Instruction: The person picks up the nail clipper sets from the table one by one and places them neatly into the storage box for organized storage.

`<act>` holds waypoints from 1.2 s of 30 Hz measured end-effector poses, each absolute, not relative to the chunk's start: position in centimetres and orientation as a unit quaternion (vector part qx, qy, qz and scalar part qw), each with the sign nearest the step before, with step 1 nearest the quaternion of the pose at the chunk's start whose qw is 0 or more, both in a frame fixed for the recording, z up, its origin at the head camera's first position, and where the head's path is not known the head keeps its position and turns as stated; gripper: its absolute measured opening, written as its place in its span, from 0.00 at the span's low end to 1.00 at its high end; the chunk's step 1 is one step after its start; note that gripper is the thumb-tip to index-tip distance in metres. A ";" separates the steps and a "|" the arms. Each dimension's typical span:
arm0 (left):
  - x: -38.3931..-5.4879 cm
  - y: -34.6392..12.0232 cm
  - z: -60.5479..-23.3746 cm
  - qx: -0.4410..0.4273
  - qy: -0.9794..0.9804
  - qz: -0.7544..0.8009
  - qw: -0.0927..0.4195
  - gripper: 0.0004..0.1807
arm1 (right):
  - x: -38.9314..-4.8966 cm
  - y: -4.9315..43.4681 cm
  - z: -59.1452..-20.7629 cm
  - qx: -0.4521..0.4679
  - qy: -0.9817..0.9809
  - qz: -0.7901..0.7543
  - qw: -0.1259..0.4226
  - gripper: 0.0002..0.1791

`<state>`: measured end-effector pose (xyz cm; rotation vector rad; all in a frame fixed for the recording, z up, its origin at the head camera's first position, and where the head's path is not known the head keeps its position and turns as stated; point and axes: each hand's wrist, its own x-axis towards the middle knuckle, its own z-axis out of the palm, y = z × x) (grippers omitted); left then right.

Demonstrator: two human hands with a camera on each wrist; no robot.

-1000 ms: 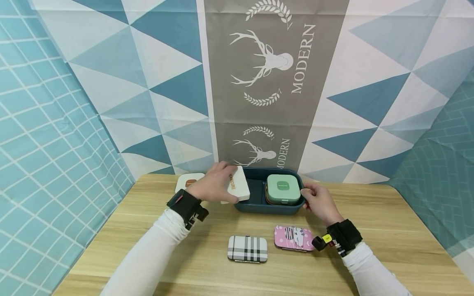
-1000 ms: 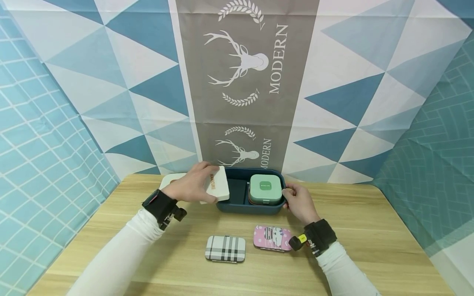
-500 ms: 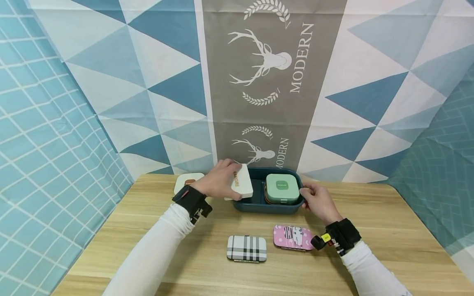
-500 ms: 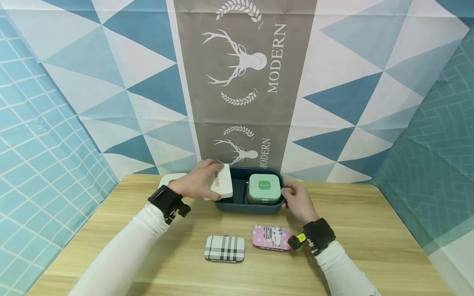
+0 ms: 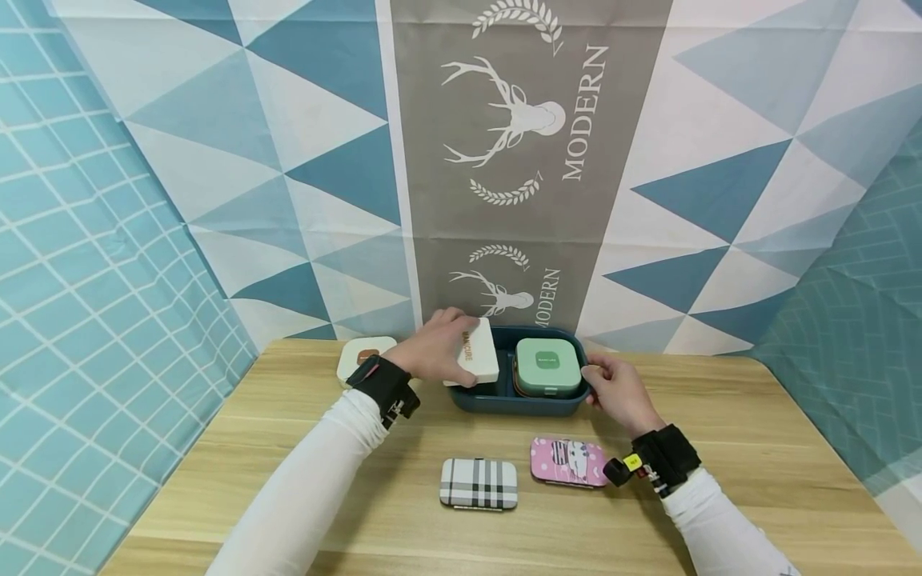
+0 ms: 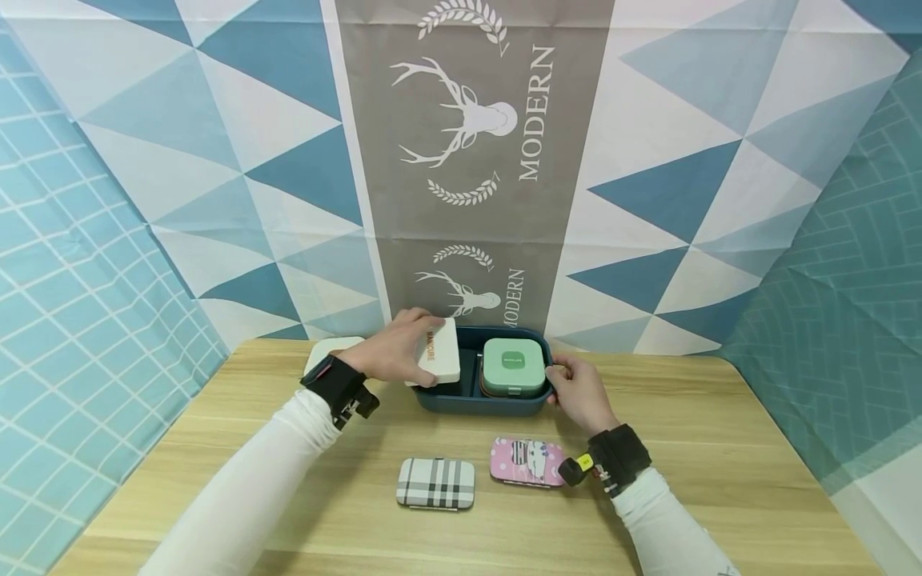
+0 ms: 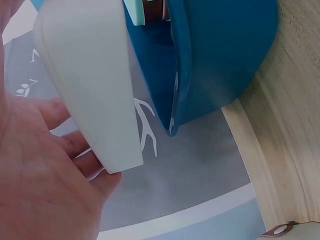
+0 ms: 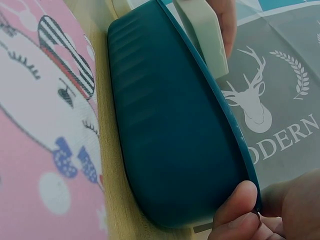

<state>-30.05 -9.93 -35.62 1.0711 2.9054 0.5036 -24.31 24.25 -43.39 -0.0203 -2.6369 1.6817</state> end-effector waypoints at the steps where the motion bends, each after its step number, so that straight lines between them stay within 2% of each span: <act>1: -30.1 -9.9 -35.6 0.343 0.925 0.162 0.004 0.55 | -24.3 24.2 -43.4 -0.006 -0.843 0.538 0.007 0.25; 24: -32.3 -8.7 -37.3 0.362 0.918 0.159 0.019 0.55 | -24.4 24.3 -43.5 -0.005 -0.842 0.540 0.005 0.25; 36: -32.4 -8.2 -37.5 0.360 0.917 0.169 0.031 0.55 | -24.3 24.3 -43.5 -0.002 -0.843 0.538 0.010 0.24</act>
